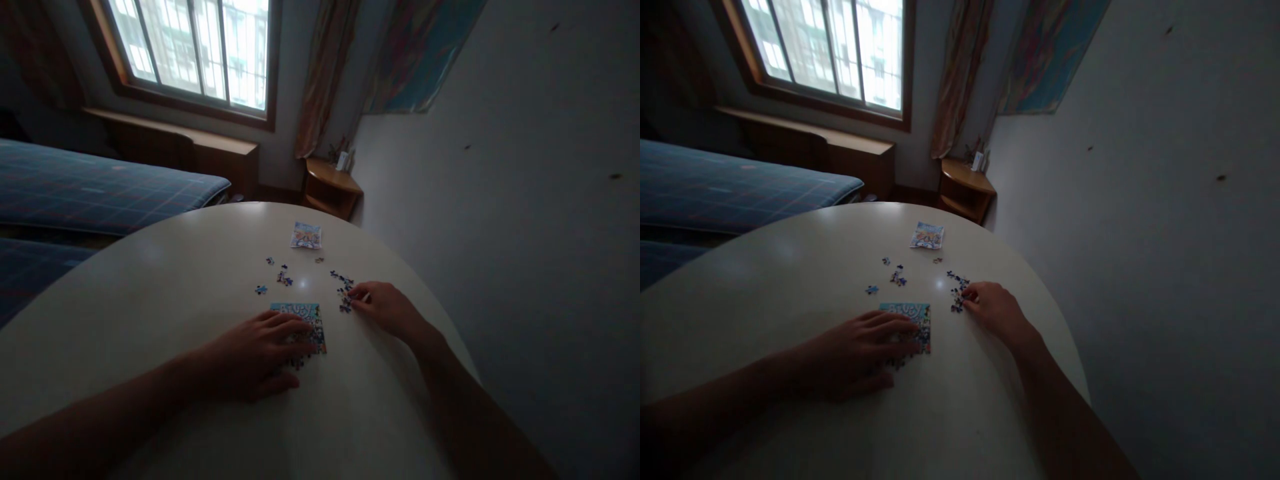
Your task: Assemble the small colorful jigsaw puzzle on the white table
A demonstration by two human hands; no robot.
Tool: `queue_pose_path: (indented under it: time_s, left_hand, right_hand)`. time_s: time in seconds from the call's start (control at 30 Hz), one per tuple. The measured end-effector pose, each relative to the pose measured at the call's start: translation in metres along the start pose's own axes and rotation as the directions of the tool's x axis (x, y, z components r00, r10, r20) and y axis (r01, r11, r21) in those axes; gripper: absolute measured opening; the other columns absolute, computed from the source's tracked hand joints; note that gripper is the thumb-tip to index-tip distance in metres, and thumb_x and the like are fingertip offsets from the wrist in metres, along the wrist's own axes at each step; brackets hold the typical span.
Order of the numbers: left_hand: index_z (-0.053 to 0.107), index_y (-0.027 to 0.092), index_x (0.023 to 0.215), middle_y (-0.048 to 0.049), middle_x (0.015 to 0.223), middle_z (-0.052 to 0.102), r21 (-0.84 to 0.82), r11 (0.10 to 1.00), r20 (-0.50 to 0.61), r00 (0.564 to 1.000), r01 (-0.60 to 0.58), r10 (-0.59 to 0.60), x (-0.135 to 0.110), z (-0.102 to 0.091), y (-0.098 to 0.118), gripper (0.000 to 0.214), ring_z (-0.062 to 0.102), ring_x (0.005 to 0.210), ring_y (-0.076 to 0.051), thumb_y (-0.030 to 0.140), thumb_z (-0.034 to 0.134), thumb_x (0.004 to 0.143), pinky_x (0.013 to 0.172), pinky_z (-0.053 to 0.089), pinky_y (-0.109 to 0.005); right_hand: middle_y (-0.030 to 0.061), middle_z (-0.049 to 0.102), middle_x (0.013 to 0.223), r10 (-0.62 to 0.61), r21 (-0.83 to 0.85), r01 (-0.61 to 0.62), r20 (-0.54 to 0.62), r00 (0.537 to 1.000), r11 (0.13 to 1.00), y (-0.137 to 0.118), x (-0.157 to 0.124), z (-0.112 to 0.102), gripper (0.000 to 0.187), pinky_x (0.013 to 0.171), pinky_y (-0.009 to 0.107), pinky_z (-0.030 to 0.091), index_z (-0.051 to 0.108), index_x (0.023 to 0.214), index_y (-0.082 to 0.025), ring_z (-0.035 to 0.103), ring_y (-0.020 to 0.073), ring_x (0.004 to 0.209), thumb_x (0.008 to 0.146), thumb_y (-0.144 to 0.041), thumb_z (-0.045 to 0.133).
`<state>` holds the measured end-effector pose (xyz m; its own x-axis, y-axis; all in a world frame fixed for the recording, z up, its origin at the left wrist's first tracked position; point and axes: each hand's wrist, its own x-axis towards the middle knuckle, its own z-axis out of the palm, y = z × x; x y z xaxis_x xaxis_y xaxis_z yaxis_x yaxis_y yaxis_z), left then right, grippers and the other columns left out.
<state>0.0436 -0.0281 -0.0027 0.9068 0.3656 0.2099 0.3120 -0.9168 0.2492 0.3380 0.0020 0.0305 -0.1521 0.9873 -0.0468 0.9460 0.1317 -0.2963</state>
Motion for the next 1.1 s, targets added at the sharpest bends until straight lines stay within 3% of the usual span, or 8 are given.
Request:
queue_pose_path:
  time_s: [0.17, 0.37, 0.7, 0.9, 1.1]
  left_hand:
    - [0.046, 0.029, 0.142, -0.0082, 0.145, 0.051, -0.059, 0.996, -0.04, 0.997, -0.073, 0.07, -0.001, 0.002, -0.001, 0.05, 0.05, 0.131, -0.029, 0.038, 0.057, 0.094, 0.109, 0.041, -0.048]
    - [0.049, 0.025, 0.138, -0.0086, 0.142, 0.054, -0.071, 0.995, -0.011, 0.997, -0.074, 0.074, 0.0, 0.001, -0.001, 0.044, 0.051, 0.13, -0.027, 0.034, 0.056, 0.095, 0.109, 0.042, -0.045]
    - [0.052, 0.025, 0.134, -0.0082, 0.139, 0.056, -0.09, 0.99, -0.062, 0.993, -0.107, 0.101, -0.001, 0.005, -0.004, 0.041, 0.053, 0.127, -0.027, 0.035, 0.057, 0.095, 0.108, 0.043, -0.045]
    - [0.05, 0.024, 0.134, -0.0079, 0.14, 0.055, -0.091, 0.992, -0.022, 0.997, -0.082, 0.08, 0.0, 0.003, -0.003, 0.04, 0.052, 0.128, -0.026, 0.031, 0.056, 0.095, 0.107, 0.045, -0.044]
    - [0.057, 0.025, 0.124, -0.0044, 0.124, 0.064, -0.05, 0.997, -0.141, 0.988, 0.055, -0.062, 0.001, 0.006, -0.014, 0.027, 0.06, 0.114, -0.022, 0.025, 0.052, 0.097, 0.099, 0.05, -0.042]
  right_hand:
    - [0.0063, 0.075, 0.095, -0.014, 0.025, 0.014, -0.025, 1.0, 1.0, 0.005, 0.001, -0.004, 0.016, 0.072, 0.031, 0.048, 0.075, 0.098, -0.023, 0.067, 0.02, 0.081, 0.087, -0.029, 0.065]
    - [0.0072, 0.073, 0.099, -0.006, 0.01, 0.006, -0.012, 1.0, 1.0, 0.005, 0.0, -0.001, 0.021, 0.071, 0.03, 0.047, 0.075, 0.103, -0.023, 0.066, 0.0192, 0.081, 0.084, -0.026, 0.068]
    - [0.0083, 0.069, 0.097, -0.061, 0.022, 0.061, -0.006, 0.998, 0.998, 0.005, 0.006, 0.005, 0.011, 0.075, 0.028, 0.047, 0.072, 0.089, -0.017, 0.064, 0.0185, 0.083, 0.081, -0.024, 0.067]
    - [0.0048, 0.072, 0.09, -0.006, -0.083, 0.005, -0.018, 1.0, 0.997, -0.007, 0.001, -0.002, 0.009, 0.066, 0.027, 0.042, 0.072, 0.088, -0.021, 0.064, 0.0186, 0.078, 0.08, -0.026, 0.068]
    - [0.0016, 0.074, 0.086, -0.05, -0.064, 0.047, -0.061, 0.997, 0.997, -0.012, -0.001, -0.005, 0.009, 0.063, 0.026, 0.041, 0.073, 0.091, -0.024, 0.066, 0.0169, 0.075, 0.083, -0.027, 0.069]
